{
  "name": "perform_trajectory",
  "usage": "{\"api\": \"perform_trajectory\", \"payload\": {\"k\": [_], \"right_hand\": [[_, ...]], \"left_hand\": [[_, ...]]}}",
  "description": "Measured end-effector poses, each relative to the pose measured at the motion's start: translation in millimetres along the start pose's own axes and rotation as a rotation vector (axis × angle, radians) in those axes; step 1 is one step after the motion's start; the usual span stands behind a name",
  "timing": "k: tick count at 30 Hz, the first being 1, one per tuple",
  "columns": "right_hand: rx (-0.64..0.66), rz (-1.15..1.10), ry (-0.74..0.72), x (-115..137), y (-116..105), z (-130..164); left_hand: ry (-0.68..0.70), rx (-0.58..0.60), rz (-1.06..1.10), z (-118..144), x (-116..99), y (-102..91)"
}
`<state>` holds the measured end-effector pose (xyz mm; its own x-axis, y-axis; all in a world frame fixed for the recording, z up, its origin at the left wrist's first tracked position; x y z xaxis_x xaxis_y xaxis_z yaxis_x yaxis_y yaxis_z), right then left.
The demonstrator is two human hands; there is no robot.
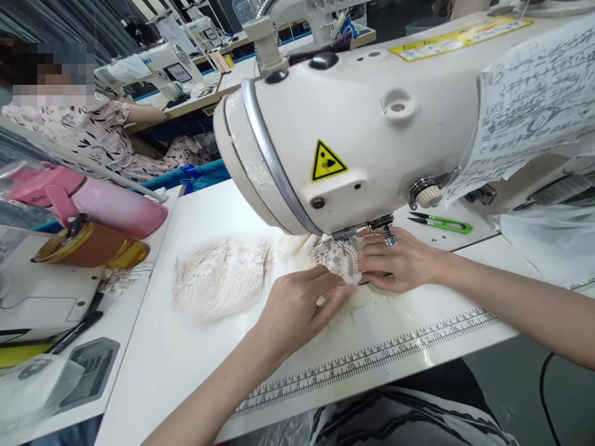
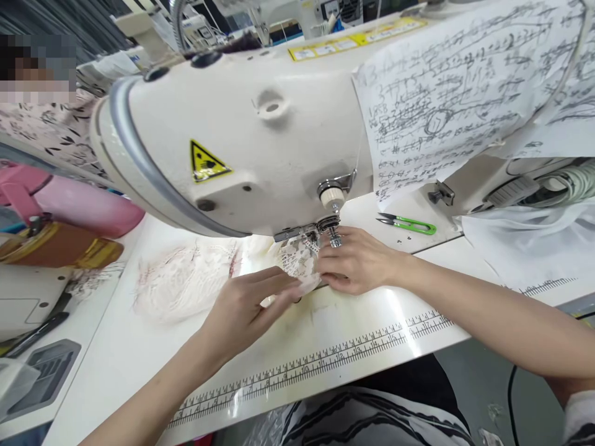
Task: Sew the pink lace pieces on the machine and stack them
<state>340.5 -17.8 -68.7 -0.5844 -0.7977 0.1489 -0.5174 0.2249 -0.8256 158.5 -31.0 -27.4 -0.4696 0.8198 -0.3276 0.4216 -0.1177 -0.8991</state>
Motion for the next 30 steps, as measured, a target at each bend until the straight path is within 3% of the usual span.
{"api": "perform_trajectory", "payload": {"k": [3, 8, 10, 15, 22, 30], "right_hand": [[-0.02, 0.009, -0.041, 0.1, -1.7, -0.3], [0.01, 0.029, -0.087, 1.4, -5.2, -0.7], [0.033, 0.041, -0.076, 1.1, -4.2, -0.6], [0.045, 0.057, -0.037, 1.0, -0.2, 0.2], [0.001, -0.15, -0.082, -0.3, -0.1, -0.8], [-0.032, -0.162, -0.042, 0.2, 0.4, -0.4]], "left_hand": [[0.084, 0.029, -0.093, -1.1, 2.2, 12.5], [0.282, -0.151, -0.381, 4.9, 1.4, 33.4], [0.316, -0.171, -0.418, 7.5, 1.1, 37.2], [0.306, -0.191, -0.429, 9.1, 1.3, 34.5], [0.31, -0.218, -0.535, 11.3, 0.1, 31.6], [0.267, -0.145, -0.342, 12.4, 4.9, 36.7]]}}
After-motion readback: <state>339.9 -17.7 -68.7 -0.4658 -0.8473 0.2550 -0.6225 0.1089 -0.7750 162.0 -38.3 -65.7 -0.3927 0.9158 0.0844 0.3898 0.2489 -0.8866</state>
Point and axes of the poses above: each hand's wrist, its own z-axis away from the middle knuckle, its own y-axis out of the palm, x = y × z, the point moved 3 cm from there along -z, towards the middle knuckle, and after that the axes turned 9 degrees about y, right-handed, at the moved point
